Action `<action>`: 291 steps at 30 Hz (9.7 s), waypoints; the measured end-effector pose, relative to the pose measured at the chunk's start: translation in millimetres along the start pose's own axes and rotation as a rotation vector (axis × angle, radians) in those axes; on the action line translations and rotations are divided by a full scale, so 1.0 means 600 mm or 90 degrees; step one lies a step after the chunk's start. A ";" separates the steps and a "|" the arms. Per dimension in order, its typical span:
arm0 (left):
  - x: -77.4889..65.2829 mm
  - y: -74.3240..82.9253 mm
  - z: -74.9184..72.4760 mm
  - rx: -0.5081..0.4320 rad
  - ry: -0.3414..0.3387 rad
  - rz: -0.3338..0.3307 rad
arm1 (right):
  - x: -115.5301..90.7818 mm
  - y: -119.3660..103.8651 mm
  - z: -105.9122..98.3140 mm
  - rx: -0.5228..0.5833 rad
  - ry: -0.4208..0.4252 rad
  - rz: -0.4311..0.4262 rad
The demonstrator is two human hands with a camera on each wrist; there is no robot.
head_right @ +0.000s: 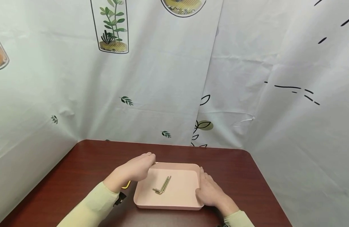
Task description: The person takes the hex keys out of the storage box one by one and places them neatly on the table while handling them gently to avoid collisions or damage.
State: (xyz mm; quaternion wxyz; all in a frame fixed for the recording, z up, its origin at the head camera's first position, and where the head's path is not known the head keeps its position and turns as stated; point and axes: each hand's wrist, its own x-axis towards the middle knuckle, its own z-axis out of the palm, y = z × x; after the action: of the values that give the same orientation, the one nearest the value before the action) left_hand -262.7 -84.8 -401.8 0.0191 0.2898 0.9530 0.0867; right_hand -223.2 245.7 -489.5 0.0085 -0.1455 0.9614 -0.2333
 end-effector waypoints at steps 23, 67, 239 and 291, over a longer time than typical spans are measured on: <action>-0.024 -0.054 0.008 -0.038 0.010 -0.035 | -0.001 -0.003 -0.002 -0.004 0.003 -0.002; -0.050 -0.147 0.034 -0.072 0.009 -0.131 | 0.000 0.000 -0.003 0.000 -0.001 -0.013; -0.028 -0.059 0.046 -0.063 0.123 -0.092 | 0.000 -0.005 -0.004 -0.010 0.002 0.011; -0.012 0.025 0.063 -0.047 0.118 0.035 | 0.001 -0.003 -0.001 -0.011 -0.001 0.013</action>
State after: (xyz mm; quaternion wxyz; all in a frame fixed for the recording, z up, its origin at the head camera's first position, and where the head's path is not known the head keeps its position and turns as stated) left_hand -245.3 -70.9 -436.6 -0.0612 0.3056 0.9385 0.1485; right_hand -223.4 244.1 -488.3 0.0106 -0.1363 0.9648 -0.2249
